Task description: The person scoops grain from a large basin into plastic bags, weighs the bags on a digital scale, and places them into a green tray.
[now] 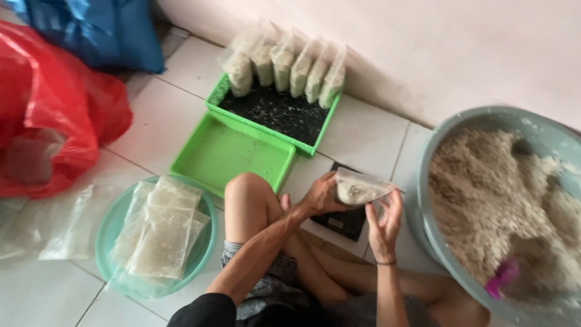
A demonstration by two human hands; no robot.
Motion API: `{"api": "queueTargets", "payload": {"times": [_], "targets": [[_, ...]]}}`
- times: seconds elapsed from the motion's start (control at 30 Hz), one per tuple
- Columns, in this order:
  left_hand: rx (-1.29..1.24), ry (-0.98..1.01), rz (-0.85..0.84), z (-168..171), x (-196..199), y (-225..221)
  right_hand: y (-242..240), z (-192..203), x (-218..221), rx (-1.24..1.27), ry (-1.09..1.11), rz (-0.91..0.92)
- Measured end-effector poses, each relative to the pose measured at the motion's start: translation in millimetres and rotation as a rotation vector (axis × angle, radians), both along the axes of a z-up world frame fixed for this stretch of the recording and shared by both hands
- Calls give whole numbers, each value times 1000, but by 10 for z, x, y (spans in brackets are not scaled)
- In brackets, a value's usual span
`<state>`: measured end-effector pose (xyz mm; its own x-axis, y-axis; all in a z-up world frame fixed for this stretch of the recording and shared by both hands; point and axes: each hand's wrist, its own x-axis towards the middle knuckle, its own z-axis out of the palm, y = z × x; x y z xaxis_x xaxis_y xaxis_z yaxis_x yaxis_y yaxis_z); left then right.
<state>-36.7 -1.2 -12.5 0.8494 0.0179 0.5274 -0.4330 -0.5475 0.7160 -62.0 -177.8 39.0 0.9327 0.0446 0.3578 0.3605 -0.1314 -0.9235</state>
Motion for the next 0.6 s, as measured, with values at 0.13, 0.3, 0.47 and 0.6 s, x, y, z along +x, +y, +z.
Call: {"api": "queueTargets", "payload": {"times": [0.13,0.3,0.47,0.6], "targets": [[-81,150,73,36,15,64,-464,-854,5,-50,105,-105],[-298,367,241,680,-69,361,-562,-989,29,-41,101,-162],[-288,390,427,1165,-21,1123,-522,-1199,97,-152,222,-181],[-84,163,529,706,514,1920,-424,-1236,62,-231,217,-164]]}}
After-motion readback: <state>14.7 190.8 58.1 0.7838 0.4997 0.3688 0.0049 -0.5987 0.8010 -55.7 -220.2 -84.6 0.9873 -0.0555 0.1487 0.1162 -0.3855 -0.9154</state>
